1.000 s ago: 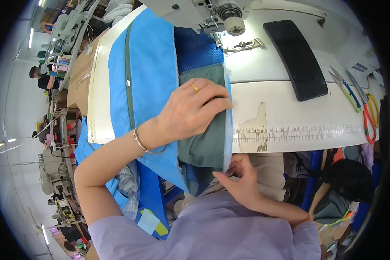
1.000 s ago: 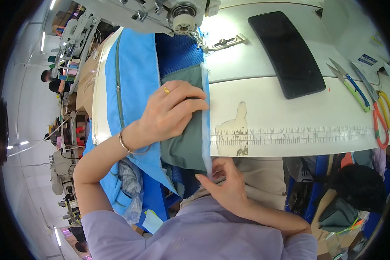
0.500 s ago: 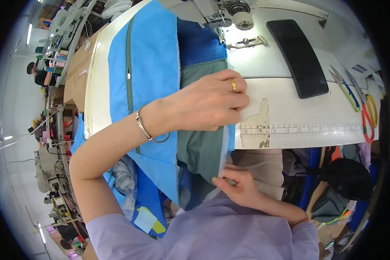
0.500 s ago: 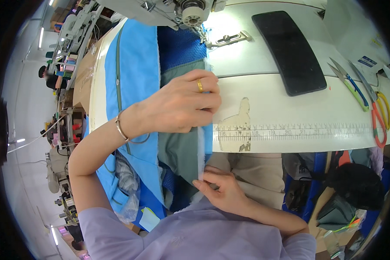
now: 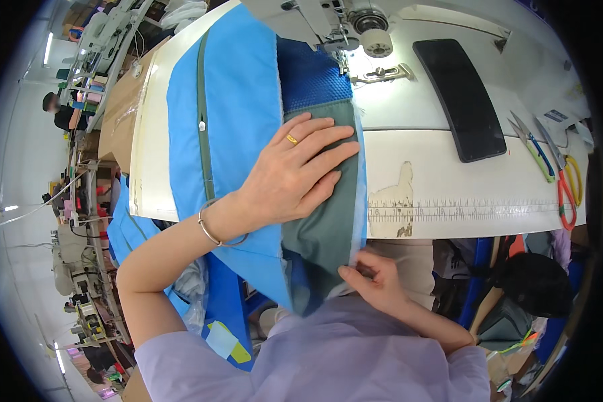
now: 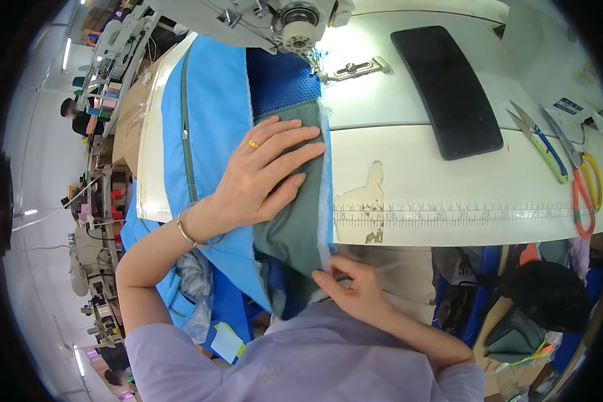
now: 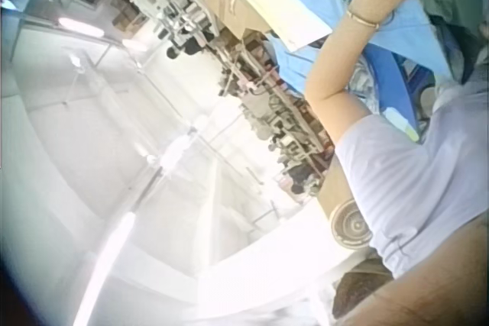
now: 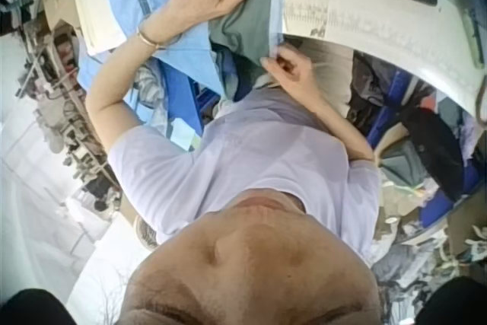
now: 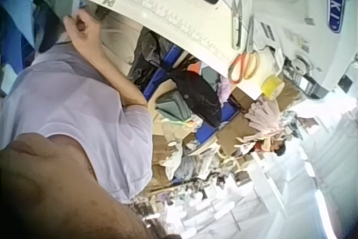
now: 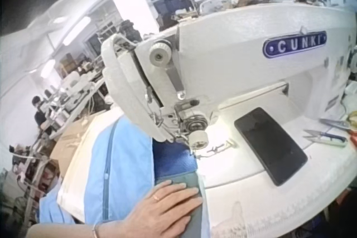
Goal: The person sews a blue and green fabric bag using an industrial sewing machine. They guide the fabric under the needle, aligning edges and seams, and periodically flip the bag to sew different sections. The person handles the bag by hand to adjust its position and ensure proper stitching.
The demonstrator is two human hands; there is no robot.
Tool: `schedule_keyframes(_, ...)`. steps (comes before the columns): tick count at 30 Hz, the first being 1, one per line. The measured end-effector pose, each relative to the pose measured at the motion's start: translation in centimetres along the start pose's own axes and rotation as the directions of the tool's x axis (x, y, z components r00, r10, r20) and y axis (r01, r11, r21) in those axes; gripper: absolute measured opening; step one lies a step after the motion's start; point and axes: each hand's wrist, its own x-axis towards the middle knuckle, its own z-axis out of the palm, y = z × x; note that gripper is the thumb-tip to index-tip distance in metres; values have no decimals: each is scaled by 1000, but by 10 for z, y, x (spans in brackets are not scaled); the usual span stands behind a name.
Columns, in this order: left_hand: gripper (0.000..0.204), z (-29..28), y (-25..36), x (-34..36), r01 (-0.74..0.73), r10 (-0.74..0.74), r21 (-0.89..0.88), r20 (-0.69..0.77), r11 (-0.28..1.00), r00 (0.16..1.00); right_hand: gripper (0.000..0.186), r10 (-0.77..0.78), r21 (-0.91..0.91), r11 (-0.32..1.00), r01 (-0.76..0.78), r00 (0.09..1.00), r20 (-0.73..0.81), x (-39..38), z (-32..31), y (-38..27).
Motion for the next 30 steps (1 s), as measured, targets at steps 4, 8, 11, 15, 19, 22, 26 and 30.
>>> schedule_keyframes(4,47,3,-4,-3,-9,9,-27,-21,1000,1000,33,-509,-568,744,350,848,-144,14,6,-11)
schedule_keyframes(8,45,2,-3,-1,-4,3,-49,-27,999,1000,27,-488,-546,763,347,862,-135,21,12,-6)
schedule_keyframes(11,46,3,-6,1,-42,40,-32,-64,999,997,22,-357,-368,875,315,933,-49,20,16,-7)
schedule_keyframes(15,38,-5,-10,21,-290,292,-98,5,952,957,25,-203,-236,947,220,975,93,11,15,-19)
schedule_keyframes(19,24,-4,-4,37,-382,406,-182,119,906,906,25,-93,11,996,93,976,199,8,12,-30)
schedule_keyframes(22,21,-5,-3,44,-365,414,-259,171,894,894,24,-14,149,989,-16,979,203,7,14,-36)
schedule_keyframes(26,20,-10,-1,46,-261,373,-399,233,879,898,18,-19,153,988,-18,970,241,4,9,-35)
schedule_keyframes(30,15,-24,1,52,-190,363,-470,311,862,878,15,-154,108,985,136,971,182,4,15,-41)
